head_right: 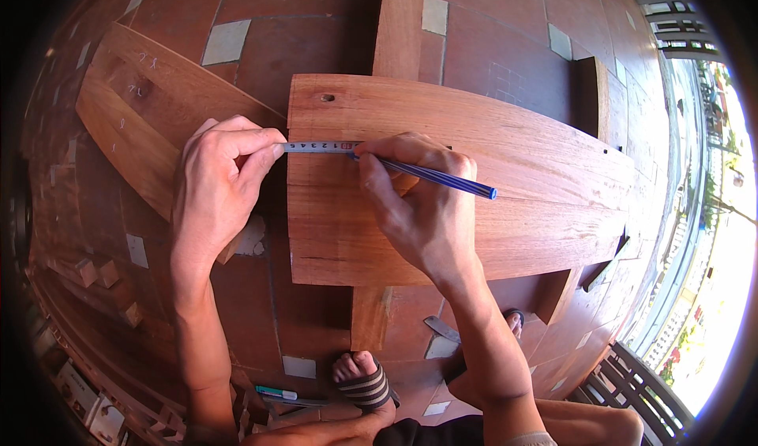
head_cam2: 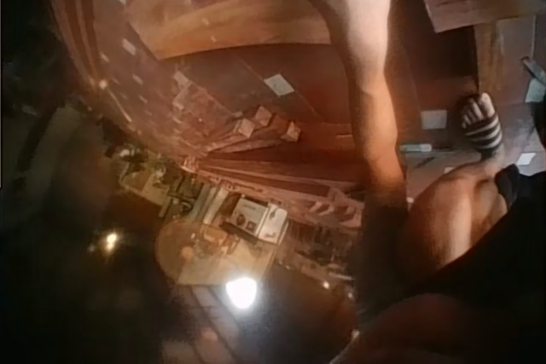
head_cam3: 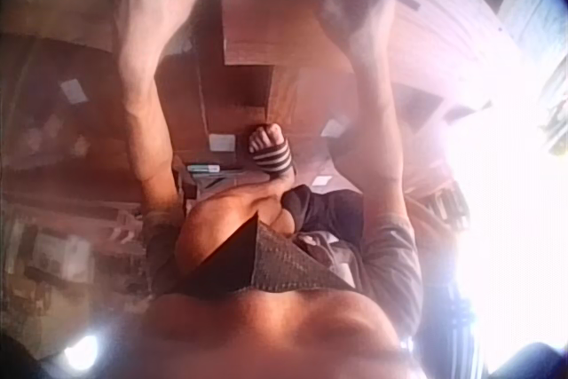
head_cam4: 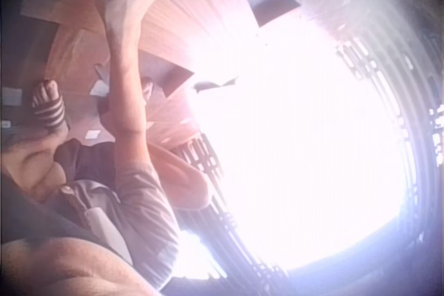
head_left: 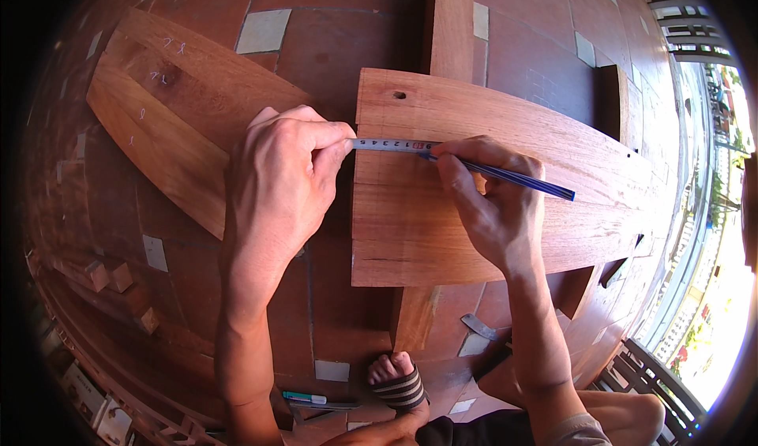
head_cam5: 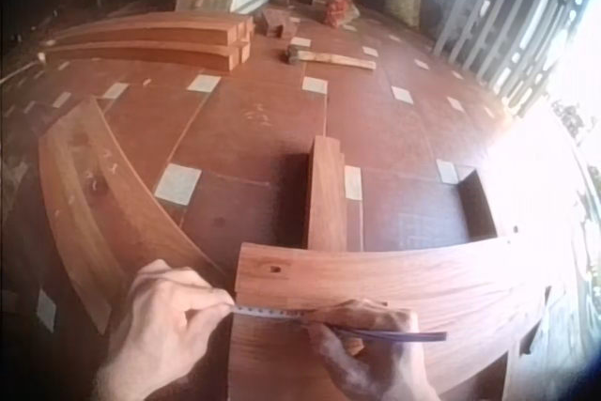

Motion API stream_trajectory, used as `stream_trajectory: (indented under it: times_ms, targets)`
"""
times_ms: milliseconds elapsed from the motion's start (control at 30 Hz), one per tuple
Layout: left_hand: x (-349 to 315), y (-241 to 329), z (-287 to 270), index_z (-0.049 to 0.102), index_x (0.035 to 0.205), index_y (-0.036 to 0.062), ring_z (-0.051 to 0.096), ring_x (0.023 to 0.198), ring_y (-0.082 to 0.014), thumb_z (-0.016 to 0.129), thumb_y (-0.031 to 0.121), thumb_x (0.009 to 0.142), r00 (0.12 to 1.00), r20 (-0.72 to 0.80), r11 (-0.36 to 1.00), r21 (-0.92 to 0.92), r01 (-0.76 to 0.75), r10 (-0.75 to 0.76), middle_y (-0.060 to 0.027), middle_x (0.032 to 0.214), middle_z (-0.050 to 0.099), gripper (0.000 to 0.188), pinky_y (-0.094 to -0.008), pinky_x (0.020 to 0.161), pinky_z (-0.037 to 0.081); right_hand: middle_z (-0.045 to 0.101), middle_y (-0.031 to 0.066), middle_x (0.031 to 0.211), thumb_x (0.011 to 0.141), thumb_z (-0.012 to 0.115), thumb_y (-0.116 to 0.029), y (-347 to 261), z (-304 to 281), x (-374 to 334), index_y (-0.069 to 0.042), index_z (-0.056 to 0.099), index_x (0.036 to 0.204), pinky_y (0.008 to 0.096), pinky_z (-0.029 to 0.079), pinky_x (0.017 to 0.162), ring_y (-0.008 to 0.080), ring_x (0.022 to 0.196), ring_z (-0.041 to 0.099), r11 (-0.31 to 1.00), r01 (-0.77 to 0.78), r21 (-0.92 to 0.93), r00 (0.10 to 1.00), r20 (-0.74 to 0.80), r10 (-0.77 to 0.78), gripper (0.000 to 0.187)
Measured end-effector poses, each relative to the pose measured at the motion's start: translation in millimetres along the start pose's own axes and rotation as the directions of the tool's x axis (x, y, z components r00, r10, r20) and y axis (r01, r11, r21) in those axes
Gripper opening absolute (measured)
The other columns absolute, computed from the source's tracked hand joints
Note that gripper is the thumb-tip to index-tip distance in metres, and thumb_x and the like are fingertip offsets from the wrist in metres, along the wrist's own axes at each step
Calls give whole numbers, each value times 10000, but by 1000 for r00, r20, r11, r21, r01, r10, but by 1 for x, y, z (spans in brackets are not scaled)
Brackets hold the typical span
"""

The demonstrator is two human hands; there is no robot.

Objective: The person measures and marks a wooden plank using a tape measure, pencil, and square. They repeatedly measure lengths, mark points, and draw lines to prepare the wood for cutting.

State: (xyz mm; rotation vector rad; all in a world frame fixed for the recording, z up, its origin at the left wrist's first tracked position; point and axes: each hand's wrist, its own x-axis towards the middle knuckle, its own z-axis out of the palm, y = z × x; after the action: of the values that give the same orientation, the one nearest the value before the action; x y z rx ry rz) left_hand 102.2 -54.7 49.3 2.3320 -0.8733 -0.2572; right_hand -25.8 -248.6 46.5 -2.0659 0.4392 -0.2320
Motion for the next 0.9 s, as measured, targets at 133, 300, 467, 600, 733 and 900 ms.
stream_trajectory:
  times_ms: [133, 300, 467, 600, 733, 900]
  targets:
    - [1, -1, 0, 762, 971, -10, 569, 696, -310, 747, 43, 938, 1000, 9, 1000, 1, -8, 8, -140, 796, 663, 65, -400, 773, 452, 800, 184, 903, 942, 715, -15, 0, 0, 1, 73, 795, 1009, 330, 631, 730, 240, 781, 799, 1000, 12, -9, 1000, 8, -12, 136]
    - [0, 0, 1, 771, 983, -2, 580, 744, -315, 750, 45, 935, 1000, -8, 1000, 5, -3, 3, -138, 796, 659, 71, -423, 780, 468, 800, 192, 909, 935, 717, -12, 0, 0, 1, 69, 794, 1005, 336, 632, 732, 253, 789, 802, 1000, 10, 5, 1000, 2, -10, 131]
    - [-1, 0, -1, 778, 998, 5, 583, 752, -317, 749, 48, 935, 1000, -15, 1000, 9, 2, -2, -131, 795, 658, 82, -426, 783, 478, 799, 196, 911, 939, 709, -10, 2, 2, 0, 65, 794, 1000, 350, 637, 747, 262, 802, 806, 999, 51, -5, 998, -23, -51, 129]
    - [0, -3, 3, 774, 1006, -10, 570, 735, -266, 745, 58, 949, 1000, -8, 1000, -19, -6, 6, -115, 781, 645, 93, -386, 763, 472, 799, 153, 903, 943, 694, 4, -7, -8, -6, 54, 795, 1010, 313, 603, 721, 199, 797, 775, 994, -56, 96, 998, -5, 57, 131]
    - [-9, -10, -12, 782, 1002, -24, 577, 668, -185, 759, 106, 972, 972, 66, 925, -299, 233, -224, -114, 789, 670, 136, -361, 665, 466, 771, 171, 1014, 1010, 620, -48, -8, -72, -31, 70, 773, 1092, 296, 537, 826, 188, 901, 697, 973, 62, 223, 993, -110, -38, 210]
    - [-58, -23, -39, 778, 1082, -51, 472, 777, -33, 773, 233, 1030, 871, 10, 725, -549, 415, -491, 57, 840, 620, 289, -231, 682, 379, 771, 174, 1239, 1157, 444, -264, 64, -251, -47, -16, 565, 1517, 387, 512, 1043, 252, 1143, 714, 964, -181, -197, 649, -760, -34, 453]
